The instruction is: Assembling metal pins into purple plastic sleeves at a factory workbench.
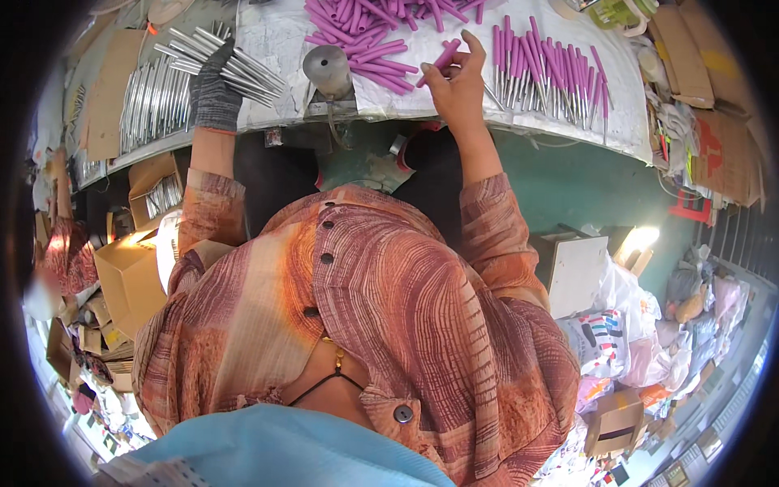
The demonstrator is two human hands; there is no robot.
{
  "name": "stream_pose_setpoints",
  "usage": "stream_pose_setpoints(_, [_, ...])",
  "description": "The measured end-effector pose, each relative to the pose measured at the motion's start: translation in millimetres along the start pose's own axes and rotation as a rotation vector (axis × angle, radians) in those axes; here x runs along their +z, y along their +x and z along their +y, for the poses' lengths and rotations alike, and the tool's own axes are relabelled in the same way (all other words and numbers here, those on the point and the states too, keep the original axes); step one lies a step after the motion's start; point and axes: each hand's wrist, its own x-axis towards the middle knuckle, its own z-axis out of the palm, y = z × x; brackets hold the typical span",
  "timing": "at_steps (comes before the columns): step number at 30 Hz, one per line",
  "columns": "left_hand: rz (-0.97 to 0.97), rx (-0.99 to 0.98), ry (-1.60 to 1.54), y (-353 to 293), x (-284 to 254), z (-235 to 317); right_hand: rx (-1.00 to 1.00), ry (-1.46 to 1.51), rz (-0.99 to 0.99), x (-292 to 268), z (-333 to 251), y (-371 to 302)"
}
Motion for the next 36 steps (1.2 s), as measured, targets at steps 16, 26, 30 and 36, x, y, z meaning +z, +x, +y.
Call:
stream_pose_setpoints(16, [-0.083, 0.298, 0.224, -94, 76, -6, 0.114, 0.457, 0.020, 35, -60, -6])
stream_pose_setpoints(26, [-0.483, 0.523, 0.635, -90, 58, -20, 0.181, 0.922, -0.035, 57, -127, 38])
stream_pose_setpoints(30, [-0.464, 0.287, 0.410, -95, 59, -20, 0.067, 0.833, 0.003, 64, -146, 39])
stream_pose_setpoints(36, [-0.429, 0.287, 0.448, -93, 63, -22, -0.161, 0.614, -0.018, 76, -152, 43])
